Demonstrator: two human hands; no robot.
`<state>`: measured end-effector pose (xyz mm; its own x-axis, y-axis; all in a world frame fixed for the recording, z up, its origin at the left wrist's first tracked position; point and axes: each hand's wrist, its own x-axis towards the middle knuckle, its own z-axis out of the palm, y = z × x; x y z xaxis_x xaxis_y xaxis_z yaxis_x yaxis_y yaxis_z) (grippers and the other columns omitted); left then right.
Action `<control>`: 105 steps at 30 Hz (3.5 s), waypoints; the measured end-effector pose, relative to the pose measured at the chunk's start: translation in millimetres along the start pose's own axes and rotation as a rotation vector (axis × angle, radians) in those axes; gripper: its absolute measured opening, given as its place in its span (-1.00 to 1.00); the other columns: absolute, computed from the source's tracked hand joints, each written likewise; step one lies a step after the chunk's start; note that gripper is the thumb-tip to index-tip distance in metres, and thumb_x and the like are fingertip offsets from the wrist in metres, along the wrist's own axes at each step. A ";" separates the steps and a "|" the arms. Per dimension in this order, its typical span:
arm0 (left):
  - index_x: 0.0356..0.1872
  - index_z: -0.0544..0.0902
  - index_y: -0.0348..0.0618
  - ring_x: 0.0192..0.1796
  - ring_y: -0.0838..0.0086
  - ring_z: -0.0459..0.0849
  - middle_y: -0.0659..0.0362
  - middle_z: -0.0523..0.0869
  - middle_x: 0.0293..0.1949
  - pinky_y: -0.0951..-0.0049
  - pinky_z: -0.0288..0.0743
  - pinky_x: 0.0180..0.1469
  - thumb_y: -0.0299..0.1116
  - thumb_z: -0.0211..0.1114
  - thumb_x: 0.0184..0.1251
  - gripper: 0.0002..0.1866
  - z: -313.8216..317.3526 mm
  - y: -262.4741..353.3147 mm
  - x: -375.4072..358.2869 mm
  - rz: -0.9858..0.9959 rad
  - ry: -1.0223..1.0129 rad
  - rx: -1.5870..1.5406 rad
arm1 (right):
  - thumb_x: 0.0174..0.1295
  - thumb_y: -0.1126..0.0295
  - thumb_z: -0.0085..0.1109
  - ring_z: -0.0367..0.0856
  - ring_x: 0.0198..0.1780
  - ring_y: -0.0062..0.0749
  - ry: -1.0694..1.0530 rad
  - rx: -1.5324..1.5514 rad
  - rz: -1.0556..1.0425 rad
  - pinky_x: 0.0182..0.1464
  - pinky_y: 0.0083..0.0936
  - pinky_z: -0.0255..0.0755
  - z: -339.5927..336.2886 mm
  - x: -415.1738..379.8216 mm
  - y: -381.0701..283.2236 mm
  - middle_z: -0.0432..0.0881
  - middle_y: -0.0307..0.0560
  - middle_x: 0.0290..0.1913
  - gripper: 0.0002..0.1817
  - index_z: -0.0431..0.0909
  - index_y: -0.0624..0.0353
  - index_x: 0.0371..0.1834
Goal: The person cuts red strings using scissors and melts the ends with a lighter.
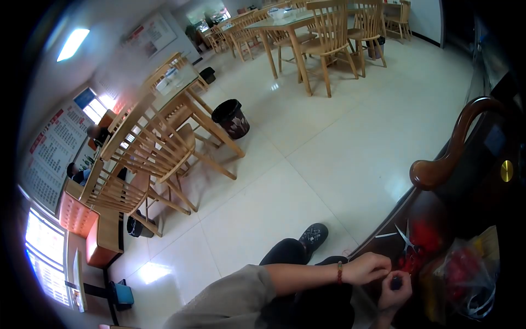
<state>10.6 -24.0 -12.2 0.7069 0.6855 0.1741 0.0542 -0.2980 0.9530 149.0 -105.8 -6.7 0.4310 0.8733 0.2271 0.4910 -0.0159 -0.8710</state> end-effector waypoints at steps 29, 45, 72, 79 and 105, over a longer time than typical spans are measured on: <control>-0.32 0.52 -0.22 -0.43 0.67 0.51 0.29 0.55 -0.53 0.61 0.40 -0.34 -0.29 0.12 0.45 -0.79 -7.2 -2.8 -0.9 -0.177 -0.218 -0.362 | 0.18 0.51 0.24 0.62 -0.15 -0.43 -0.144 0.220 0.178 -0.03 -0.53 0.46 -13.7 -10.5 -1.4 0.69 0.00 -0.21 -0.74 0.61 0.40 -0.09; -0.17 0.49 -0.22 -0.20 0.71 0.55 0.29 0.61 -0.33 0.64 0.44 -0.15 -0.49 0.14 0.40 -0.93 -9.5 8.8 -2.1 -0.108 -0.155 -0.586 | 0.22 0.51 0.20 0.59 -0.28 -0.55 -0.159 0.380 0.324 -0.17 -0.65 0.47 -5.6 -20.4 17.3 0.66 -0.10 -0.33 -0.78 0.59 0.46 -0.14; -0.29 0.60 -0.19 -0.42 0.70 0.45 0.33 0.58 -0.50 0.61 0.35 -0.35 -0.28 0.24 0.37 -0.82 -8.7 -1.7 -0.6 -0.133 -0.208 -0.181 | 0.14 0.50 0.28 0.50 -0.38 -0.61 -0.060 0.170 0.234 -0.26 -0.60 0.42 -14.6 -13.4 -4.0 0.59 -0.20 -0.48 -0.91 0.61 0.31 -0.39; -0.29 0.61 -0.20 -0.40 0.71 0.47 0.33 0.61 -0.46 0.62 0.37 -0.32 -0.32 0.25 0.36 -0.84 -6.7 -3.3 0.0 -0.154 -0.248 -0.193 | 0.15 0.51 0.24 0.55 -0.36 -0.46 0.052 0.184 0.063 -0.21 -0.54 0.45 -13.6 -11.4 -5.4 0.59 -0.11 -0.43 -0.90 0.55 0.30 -0.47; -0.22 0.67 -0.17 -0.37 0.78 0.46 0.41 0.62 -0.39 0.72 0.37 -0.30 -0.26 0.26 0.39 -0.82 2.3 -16.9 3.5 -0.429 -0.149 -0.524 | 0.04 0.59 0.27 0.59 -0.32 -0.25 0.127 0.013 -0.079 -0.17 -0.45 0.45 -3.5 -9.1 -5.6 0.60 -0.02 -0.39 -0.91 0.58 0.29 -0.38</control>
<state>13.8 -18.1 -28.2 0.7907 0.5609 -0.2454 0.0297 0.3652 0.9304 145.0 -115.4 -2.3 0.4839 0.8031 0.3476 0.5177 0.0575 -0.8536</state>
